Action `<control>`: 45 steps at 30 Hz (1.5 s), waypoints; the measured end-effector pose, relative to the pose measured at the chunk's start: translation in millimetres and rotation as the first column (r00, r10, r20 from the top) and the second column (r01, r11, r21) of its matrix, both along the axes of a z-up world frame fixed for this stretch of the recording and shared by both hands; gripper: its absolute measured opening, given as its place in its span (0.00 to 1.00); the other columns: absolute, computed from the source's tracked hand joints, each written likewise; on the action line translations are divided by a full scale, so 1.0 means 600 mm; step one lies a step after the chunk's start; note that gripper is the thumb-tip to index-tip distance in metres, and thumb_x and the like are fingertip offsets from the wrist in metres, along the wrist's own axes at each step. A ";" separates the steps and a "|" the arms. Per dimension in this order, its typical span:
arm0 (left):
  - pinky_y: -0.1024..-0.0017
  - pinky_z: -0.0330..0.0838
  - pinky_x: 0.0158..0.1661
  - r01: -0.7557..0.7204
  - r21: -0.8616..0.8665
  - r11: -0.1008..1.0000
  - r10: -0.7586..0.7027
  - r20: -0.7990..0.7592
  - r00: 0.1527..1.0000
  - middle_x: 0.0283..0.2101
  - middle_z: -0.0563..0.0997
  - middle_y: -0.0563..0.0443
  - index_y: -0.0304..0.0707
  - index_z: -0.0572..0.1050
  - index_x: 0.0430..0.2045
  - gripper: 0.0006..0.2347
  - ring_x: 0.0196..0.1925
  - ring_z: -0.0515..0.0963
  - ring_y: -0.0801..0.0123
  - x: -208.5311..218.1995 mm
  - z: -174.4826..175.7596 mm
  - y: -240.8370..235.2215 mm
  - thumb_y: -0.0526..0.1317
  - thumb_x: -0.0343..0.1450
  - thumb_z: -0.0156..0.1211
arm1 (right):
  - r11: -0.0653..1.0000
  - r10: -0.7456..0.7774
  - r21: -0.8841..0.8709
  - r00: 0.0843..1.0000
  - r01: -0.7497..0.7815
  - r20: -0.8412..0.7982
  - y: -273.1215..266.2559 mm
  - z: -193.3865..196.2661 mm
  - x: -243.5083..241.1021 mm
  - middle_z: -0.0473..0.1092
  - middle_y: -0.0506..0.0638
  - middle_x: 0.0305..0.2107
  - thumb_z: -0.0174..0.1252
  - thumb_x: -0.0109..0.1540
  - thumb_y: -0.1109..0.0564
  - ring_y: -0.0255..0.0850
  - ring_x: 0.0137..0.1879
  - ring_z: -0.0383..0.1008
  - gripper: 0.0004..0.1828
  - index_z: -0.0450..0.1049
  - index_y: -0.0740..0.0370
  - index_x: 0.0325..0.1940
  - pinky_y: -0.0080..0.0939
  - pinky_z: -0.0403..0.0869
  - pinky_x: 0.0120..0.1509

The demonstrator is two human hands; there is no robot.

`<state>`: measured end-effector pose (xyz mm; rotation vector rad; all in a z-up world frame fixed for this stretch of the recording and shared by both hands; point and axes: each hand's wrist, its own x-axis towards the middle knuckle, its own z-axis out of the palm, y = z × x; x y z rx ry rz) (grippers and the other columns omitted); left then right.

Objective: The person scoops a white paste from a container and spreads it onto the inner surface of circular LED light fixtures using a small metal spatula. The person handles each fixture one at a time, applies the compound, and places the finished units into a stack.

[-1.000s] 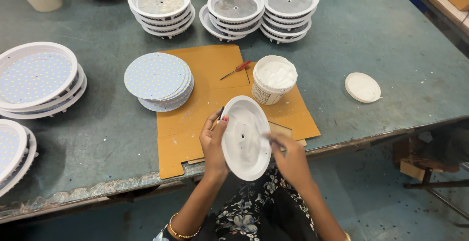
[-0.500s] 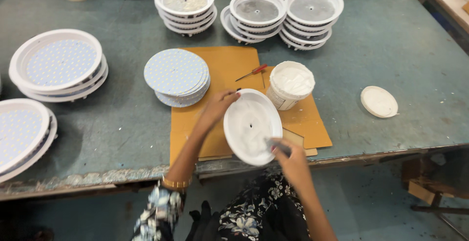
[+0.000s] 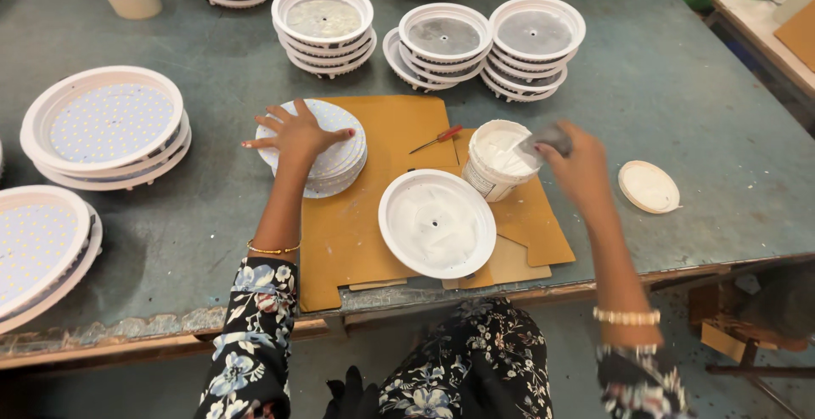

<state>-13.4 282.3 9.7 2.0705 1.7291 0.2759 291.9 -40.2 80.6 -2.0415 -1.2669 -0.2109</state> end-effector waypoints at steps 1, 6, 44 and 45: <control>0.07 0.25 0.52 -0.007 -0.017 1.000 0.007 0.011 1.000 0.76 0.40 0.21 0.45 0.52 0.72 0.57 0.75 0.29 0.20 0.000 -0.002 0.004 0.71 0.49 0.70 | 0.994 0.075 -0.075 0.997 -0.075 -0.010 0.018 0.013 0.005 0.77 0.66 0.39 0.68 0.58 0.57 0.53 0.40 0.79 0.24 0.72 0.67 0.57 0.48 0.74 0.45; 0.11 0.21 0.51 0.018 -0.018 1.000 -0.017 0.020 1.000 0.73 0.34 0.19 0.42 0.47 0.72 0.64 0.73 0.22 0.23 0.003 -0.014 -0.003 0.74 0.44 0.74 | 0.887 0.245 -0.391 0.968 -0.247 -0.056 0.073 0.049 -0.003 0.76 0.65 0.41 0.66 0.56 0.59 0.59 0.47 0.78 0.26 0.69 0.57 0.58 0.54 0.73 0.49; 0.25 0.67 0.53 0.955 0.115 0.272 0.626 0.732 -0.267 0.73 0.62 0.46 0.56 0.58 0.69 0.38 0.64 0.72 0.50 0.089 0.004 -0.226 0.72 0.67 0.47 | 0.847 0.470 0.528 0.549 -0.062 -0.691 0.064 -0.008 -0.113 0.73 0.57 0.45 0.54 0.66 0.67 0.42 0.49 0.77 0.16 0.73 0.71 0.58 0.48 0.77 0.58; 0.25 0.66 0.52 0.959 0.093 0.268 0.630 0.736 -0.248 0.73 0.63 0.49 0.59 0.58 0.68 0.37 0.64 0.72 0.50 0.091 0.002 -0.229 0.72 0.66 0.47 | 0.811 0.519 0.583 0.528 -0.055 -0.672 0.071 -0.017 -0.144 0.72 0.57 0.45 0.53 0.67 0.66 0.42 0.51 0.77 0.18 0.74 0.72 0.61 0.50 0.77 0.61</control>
